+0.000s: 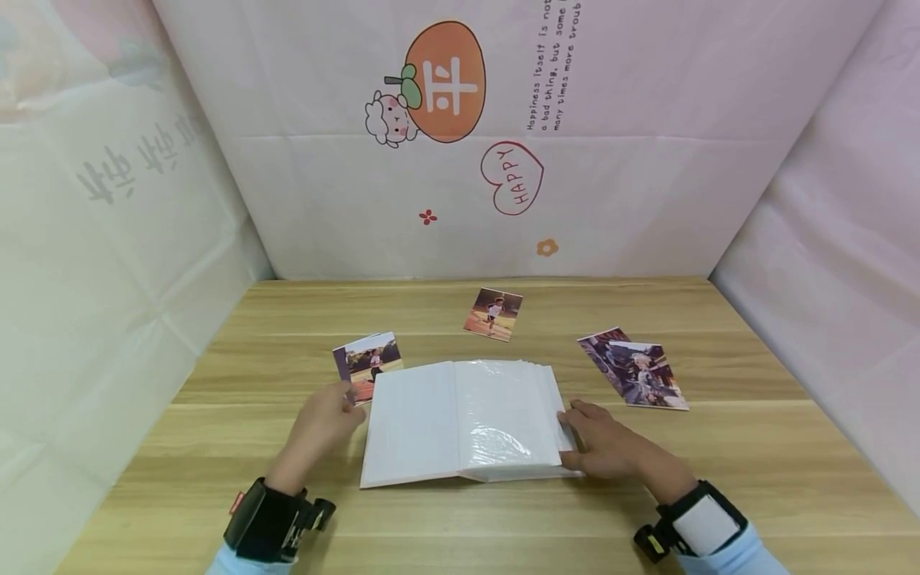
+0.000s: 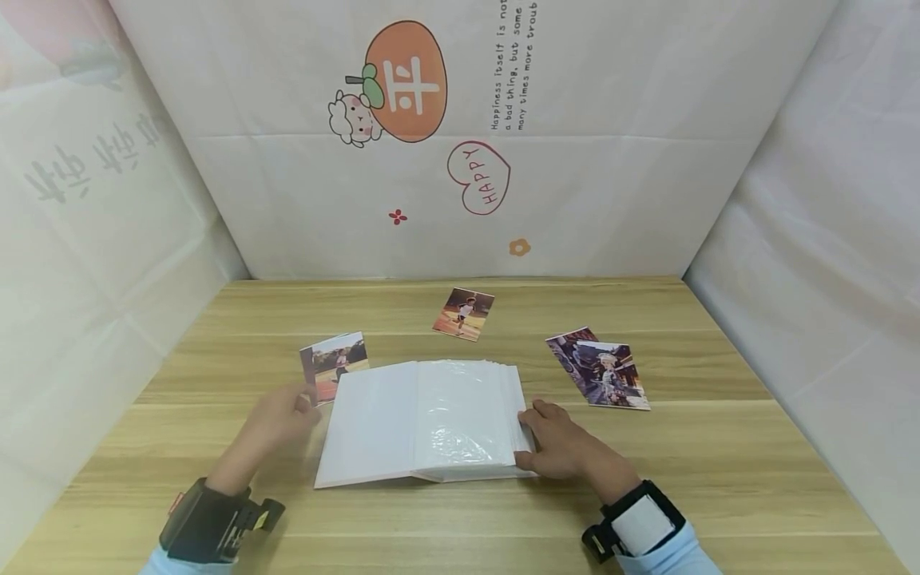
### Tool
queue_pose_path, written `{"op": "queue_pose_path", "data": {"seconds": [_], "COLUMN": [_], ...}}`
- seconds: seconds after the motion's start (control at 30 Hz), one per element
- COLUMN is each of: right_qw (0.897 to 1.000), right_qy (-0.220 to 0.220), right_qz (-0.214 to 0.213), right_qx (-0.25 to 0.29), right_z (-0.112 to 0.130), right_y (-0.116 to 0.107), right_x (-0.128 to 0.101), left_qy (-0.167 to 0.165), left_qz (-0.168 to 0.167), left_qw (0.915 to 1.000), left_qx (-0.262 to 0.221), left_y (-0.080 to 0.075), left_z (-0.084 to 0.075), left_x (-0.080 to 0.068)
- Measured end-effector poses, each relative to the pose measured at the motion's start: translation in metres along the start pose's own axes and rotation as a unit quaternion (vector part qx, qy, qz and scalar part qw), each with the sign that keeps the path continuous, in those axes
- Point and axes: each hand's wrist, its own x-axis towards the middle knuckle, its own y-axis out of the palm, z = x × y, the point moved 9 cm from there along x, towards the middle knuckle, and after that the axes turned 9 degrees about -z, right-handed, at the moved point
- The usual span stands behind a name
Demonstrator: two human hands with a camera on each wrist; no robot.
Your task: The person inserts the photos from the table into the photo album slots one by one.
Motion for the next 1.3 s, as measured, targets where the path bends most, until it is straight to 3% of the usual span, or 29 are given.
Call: {"op": "queue_pose_path", "data": {"seconds": [0.4,0.7,0.83,1.07,1.3], "right_qw": [1.000,0.999,0.998,0.998,0.998], "right_qy": [0.007,0.010,0.014,0.012,0.003], "right_qz": [0.001,-0.001,-0.003,-0.005,-0.008], "right_qx": [-0.004,-0.035,-0.065,-0.069,-0.067], "right_z": [-0.001,-0.003,-0.003,-0.003,-0.003], "right_y": [0.001,0.000,-0.001,0.000,0.000], "right_x": [0.000,0.000,0.000,0.000,0.001], "left_qy": [-0.019,-0.071,-0.074,-0.076,-0.106], "left_qz": [-0.013,-0.018,-0.035,-0.060,-0.062], "left_qw": [0.9997,0.9973,0.9966,0.9946,0.9919], "left_qx": [-0.010,-0.005,0.012,0.036,0.033], "left_y": [0.003,0.012,0.011,0.009,0.012], "left_z": [0.013,0.032,0.032,0.034,0.049], "left_x": [0.031,0.054,0.059,0.060,0.065]}}
